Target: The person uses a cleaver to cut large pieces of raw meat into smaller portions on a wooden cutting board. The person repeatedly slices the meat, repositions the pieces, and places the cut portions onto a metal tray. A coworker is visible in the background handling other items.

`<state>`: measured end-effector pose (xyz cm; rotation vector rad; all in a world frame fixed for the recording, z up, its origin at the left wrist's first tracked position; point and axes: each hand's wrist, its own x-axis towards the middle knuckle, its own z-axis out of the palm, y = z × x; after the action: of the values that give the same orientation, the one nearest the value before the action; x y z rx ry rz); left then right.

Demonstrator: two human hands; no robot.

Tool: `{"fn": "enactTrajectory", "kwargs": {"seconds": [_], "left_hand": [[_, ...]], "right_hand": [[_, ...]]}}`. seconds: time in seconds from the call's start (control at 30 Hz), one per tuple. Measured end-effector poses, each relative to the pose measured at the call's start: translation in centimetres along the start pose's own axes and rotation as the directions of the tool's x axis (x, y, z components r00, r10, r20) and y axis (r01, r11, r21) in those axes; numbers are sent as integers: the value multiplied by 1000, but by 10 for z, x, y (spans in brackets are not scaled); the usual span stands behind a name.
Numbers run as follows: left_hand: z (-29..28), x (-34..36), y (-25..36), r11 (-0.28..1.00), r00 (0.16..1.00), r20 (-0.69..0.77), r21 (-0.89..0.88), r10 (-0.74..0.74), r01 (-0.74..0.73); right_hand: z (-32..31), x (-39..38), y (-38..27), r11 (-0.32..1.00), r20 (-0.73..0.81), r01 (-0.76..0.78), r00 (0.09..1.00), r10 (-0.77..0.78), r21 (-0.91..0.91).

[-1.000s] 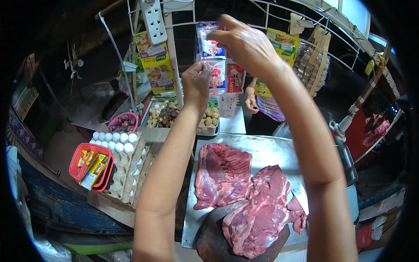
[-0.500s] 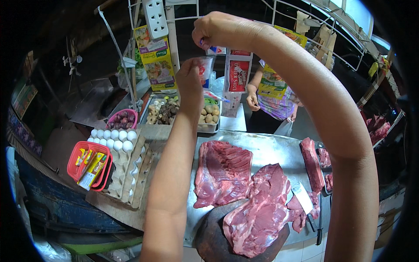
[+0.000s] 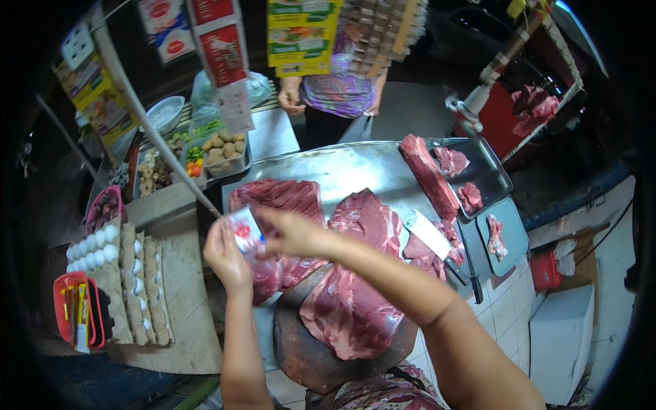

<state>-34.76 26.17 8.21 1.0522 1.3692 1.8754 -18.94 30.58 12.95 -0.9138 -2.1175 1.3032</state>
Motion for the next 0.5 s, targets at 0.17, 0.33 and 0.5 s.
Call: {"fn": "enactTrajectory", "kwargs": {"seconds": [0.17, 0.33, 0.5], "left_hand": [[18, -85, -18, 980, 963, 185, 65, -195, 186], [-29, -184, -23, 698, 904, 385, 700, -185, -155], [-73, -285, -40, 140, 902, -81, 978, -423, 154]], "right_hand": [[15, -46, 82, 808, -99, -419, 862, 498, 415], [-99, -16, 190, 835, -536, -411, 640, 550, 366], [-191, 31, 283, 717, -485, -183, 622, 614, 673]]}}
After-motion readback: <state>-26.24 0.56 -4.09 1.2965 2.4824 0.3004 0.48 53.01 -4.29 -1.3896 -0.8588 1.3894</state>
